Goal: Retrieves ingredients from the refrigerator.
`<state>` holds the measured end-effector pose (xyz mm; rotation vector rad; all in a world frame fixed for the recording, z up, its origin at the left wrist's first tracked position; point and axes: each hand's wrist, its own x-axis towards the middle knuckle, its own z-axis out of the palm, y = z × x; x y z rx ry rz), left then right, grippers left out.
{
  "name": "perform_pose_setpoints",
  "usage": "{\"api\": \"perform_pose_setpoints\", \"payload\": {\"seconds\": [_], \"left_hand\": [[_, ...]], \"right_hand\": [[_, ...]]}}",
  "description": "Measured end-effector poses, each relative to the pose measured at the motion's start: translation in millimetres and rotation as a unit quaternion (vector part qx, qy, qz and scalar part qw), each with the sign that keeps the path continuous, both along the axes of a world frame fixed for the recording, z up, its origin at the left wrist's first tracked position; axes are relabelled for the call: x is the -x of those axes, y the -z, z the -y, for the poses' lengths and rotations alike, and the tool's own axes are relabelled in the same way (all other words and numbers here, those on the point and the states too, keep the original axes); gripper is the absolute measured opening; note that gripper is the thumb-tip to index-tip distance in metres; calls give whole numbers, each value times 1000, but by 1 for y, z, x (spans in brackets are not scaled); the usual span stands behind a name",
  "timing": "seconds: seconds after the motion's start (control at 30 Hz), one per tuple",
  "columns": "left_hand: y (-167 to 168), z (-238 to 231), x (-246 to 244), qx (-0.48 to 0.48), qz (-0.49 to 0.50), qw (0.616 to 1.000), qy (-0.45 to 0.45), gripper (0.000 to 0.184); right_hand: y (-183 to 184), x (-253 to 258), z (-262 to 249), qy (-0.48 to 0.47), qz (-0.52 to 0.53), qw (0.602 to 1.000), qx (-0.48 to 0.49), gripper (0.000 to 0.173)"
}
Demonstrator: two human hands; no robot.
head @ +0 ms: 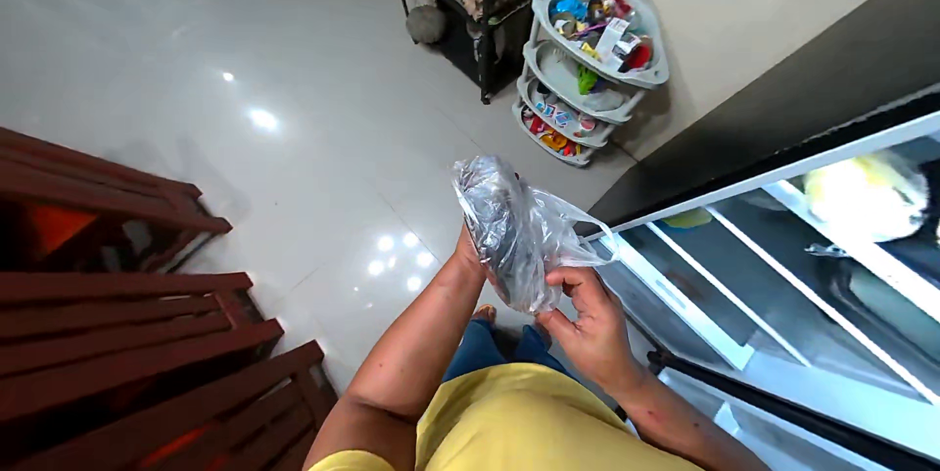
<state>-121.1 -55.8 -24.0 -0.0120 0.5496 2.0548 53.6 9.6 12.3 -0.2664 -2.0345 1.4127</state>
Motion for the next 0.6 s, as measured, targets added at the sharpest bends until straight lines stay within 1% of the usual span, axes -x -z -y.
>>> {"api": "perform_pose_setpoints", "payload": {"seconds": [0.03, 0.07, 0.13, 0.2, 0.23, 0.3, 0.37, 0.43, 0.53, 0.6], "left_hand": [[-9, -3, 2, 12, -13, 1000, -7, 68], [-22, -5, 1, 46, -38, 998, -8, 67], [-30, -9, 1, 117, -103, 988, 14, 66], [-35, -13, -8, 189, -140, 972, 25, 50], [-38, -15, -15, 217, -138, 966, 28, 41], [-41, -18, -29, 247, -113, 962, 28, 33], [-40, -21, -41, 256, -106, 961, 18, 31], [-36, -23, -49, 258, -113, 959, 7, 32], [-30, -24, -55, 254, -123, 959, 8, 29], [-28, -25, -57, 259, -101, 960, 17, 24]], "right_hand": [[-2, -2, -5, -11, 0, 999, 30, 33], [-4, -4, -11, -19, 4, 997, 69, 34], [-9, -9, -29, -13, 20, 987, 160, 34], [-8, -14, -52, 8, 32, 959, 282, 31], [-7, -15, -63, 25, 40, 940, 337, 28], [-2, -19, -81, 54, 47, 907, 414, 22], [6, -25, -90, 66, 44, 886, 457, 22], [12, -33, -93, 66, 41, 874, 479, 23], [14, -43, -92, 57, 32, 870, 489, 21], [11, -47, -92, 49, 25, 874, 483, 17]]}}
